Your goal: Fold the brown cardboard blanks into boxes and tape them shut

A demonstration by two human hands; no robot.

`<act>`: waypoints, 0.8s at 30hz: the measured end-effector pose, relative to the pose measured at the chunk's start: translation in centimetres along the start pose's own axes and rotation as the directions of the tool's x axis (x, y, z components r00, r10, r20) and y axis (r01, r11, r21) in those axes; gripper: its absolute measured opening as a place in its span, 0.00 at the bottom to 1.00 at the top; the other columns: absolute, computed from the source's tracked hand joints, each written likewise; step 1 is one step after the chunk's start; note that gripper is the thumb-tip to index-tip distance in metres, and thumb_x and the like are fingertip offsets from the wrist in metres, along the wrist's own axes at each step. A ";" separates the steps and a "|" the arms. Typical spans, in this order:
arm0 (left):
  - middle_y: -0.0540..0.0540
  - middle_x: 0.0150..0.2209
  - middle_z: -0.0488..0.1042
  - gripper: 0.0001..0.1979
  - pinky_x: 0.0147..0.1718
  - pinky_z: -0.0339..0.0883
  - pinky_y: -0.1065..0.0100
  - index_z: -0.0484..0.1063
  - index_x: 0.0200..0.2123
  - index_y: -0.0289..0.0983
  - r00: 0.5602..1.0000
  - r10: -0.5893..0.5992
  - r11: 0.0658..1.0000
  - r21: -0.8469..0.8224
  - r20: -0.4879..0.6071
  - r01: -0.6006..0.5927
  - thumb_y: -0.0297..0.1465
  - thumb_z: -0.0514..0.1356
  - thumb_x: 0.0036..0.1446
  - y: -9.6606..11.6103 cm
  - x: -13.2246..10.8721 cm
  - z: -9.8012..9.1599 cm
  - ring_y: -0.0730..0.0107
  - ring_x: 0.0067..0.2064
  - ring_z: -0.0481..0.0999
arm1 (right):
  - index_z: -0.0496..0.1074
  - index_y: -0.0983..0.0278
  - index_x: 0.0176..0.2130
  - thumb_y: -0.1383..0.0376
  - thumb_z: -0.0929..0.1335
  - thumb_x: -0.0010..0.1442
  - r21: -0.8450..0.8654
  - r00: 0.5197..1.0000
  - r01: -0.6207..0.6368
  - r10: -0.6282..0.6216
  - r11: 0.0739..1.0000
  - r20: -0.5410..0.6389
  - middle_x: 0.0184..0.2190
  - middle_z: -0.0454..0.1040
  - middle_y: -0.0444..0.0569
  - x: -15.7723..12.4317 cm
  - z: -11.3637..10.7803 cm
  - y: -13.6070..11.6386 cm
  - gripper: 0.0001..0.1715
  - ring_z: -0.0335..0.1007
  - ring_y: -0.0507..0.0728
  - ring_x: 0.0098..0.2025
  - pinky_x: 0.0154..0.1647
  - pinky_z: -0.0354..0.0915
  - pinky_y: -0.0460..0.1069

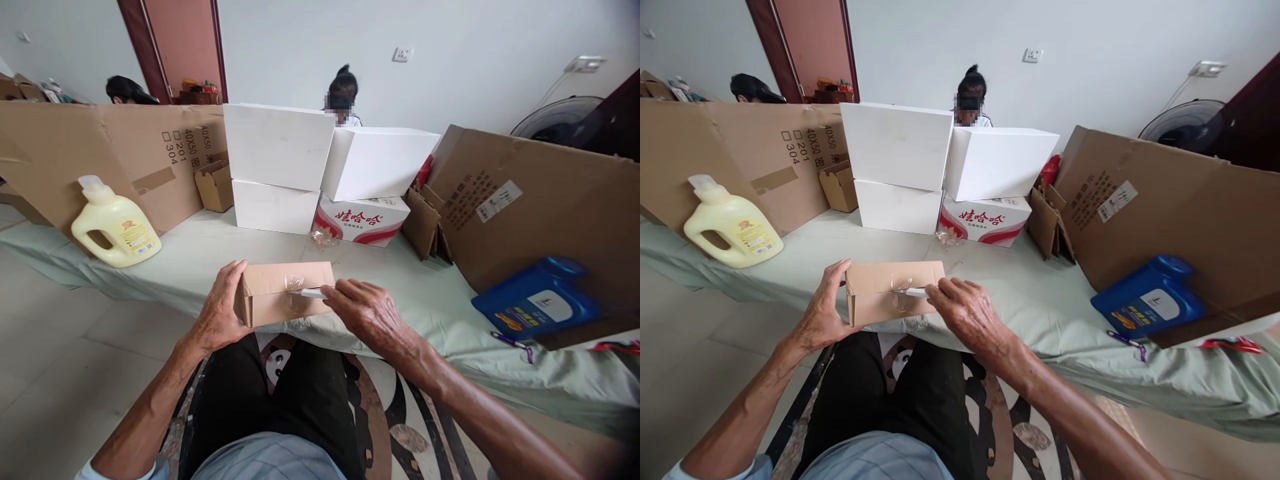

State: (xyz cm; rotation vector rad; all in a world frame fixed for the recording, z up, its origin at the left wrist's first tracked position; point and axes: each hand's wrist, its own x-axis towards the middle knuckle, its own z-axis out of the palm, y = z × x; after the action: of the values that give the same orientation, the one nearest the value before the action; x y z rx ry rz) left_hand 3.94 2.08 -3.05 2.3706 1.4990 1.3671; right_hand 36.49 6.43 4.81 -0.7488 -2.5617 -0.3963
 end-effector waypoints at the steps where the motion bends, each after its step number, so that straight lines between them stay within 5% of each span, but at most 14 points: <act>1: 0.29 0.73 0.59 0.58 0.69 0.70 0.37 0.44 0.80 0.45 1.000 -0.002 1.000 0.000 0.004 0.002 0.35 0.74 0.55 -0.1 0.0 0.0 0.35 0.74 0.64 | 0.74 0.61 0.40 0.68 0.62 0.81 0.007 1.000 0.001 -0.001 1.000 0.004 0.30 0.69 0.46 -0.3 -0.2 0.6 0.16 0.58 0.55 0.29 0.33 0.49 0.55; 9: 0.30 0.74 0.59 0.59 0.70 0.70 0.39 0.45 0.80 0.46 0.999 -0.023 1.000 -0.012 0.040 0.023 0.35 0.76 0.55 -0.5 -0.3 -0.3 0.35 0.75 0.64 | 0.77 0.59 0.37 0.63 0.64 0.79 -0.007 0.988 -0.154 0.154 0.988 -0.010 0.27 0.69 0.47 -3.6 -0.4 5.1 0.18 0.60 0.55 0.28 0.30 0.47 0.53; 13: 0.31 0.74 0.58 0.61 0.68 0.73 0.41 0.43 0.81 0.48 0.999 -0.046 0.997 -0.069 0.018 0.047 0.35 0.77 0.54 -1.0 -0.4 -0.9 0.37 0.74 0.66 | 0.81 0.59 0.50 0.57 0.64 0.81 0.099 0.955 -0.273 0.282 0.957 -0.093 0.34 0.77 0.49 -6.1 0.9 6.8 0.17 0.72 0.56 0.33 0.35 0.59 0.50; 19: 0.32 0.75 0.58 0.66 0.63 0.77 0.45 0.42 0.82 0.49 0.986 -0.167 0.967 -0.195 -0.013 0.161 0.43 0.80 0.51 -1.2 -0.1 -1.5 0.37 0.74 0.67 | 0.80 0.62 0.49 0.56 0.62 0.79 0.081 0.833 -0.523 0.529 0.849 -0.162 0.34 0.77 0.50 -13.0 7.7 9.2 0.19 0.74 0.59 0.36 0.35 0.63 0.51; 24: 0.30 0.74 0.64 0.69 0.64 0.76 0.41 0.40 0.82 0.48 0.970 -0.237 0.911 -0.334 0.060 0.243 0.48 0.80 0.50 -1.2 0.4 -0.9 0.37 0.71 0.73 | 0.78 0.60 0.39 0.58 0.62 0.77 0.033 0.813 -0.558 0.554 0.829 -0.181 0.29 0.75 0.51 -16.9 12.4 9.5 0.20 0.70 0.61 0.34 0.34 0.64 0.51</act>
State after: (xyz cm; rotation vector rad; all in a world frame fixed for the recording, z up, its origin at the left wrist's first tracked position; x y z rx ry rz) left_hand 2.55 2.70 -2.74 1.9176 1.3621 1.4053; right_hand 50.56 11.48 -12.70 -1.3511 -2.0396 -0.2792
